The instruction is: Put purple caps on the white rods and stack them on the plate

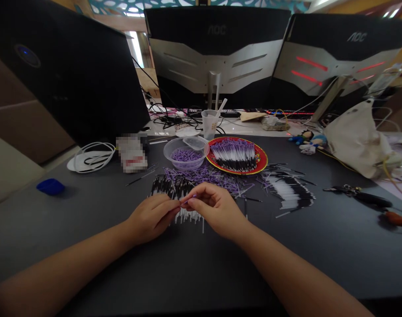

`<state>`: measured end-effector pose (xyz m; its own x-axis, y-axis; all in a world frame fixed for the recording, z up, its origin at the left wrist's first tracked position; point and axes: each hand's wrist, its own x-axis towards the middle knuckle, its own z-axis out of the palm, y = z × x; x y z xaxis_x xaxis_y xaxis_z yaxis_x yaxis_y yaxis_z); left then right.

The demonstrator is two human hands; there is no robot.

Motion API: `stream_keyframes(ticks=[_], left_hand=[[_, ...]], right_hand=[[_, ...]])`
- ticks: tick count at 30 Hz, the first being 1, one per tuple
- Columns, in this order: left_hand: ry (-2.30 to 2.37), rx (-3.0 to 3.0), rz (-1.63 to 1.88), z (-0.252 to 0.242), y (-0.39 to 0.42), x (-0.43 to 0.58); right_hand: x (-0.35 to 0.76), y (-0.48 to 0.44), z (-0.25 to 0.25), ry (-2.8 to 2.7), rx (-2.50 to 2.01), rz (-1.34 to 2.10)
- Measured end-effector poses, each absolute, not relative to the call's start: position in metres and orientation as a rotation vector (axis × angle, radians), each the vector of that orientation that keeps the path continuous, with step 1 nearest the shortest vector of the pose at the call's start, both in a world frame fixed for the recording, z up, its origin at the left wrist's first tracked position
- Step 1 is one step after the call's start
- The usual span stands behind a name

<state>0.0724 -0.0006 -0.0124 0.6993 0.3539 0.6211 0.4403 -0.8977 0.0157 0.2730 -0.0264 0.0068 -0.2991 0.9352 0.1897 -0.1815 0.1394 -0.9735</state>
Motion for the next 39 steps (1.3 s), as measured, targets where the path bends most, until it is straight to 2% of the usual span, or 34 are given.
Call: stream_keyframes(ticks=[15,39], left_hand=[[-0.756,-2.857,-1.076,-0.015,-0.005,0.074],[-0.845,-2.954,-1.029,-0.025,0.001,0.075]], right_hand=[[0.272,-0.027,0.005,-1.436,-0.819,1.328],[0.27,-0.02,-0.005,-1.264,-0.792,1.506]])
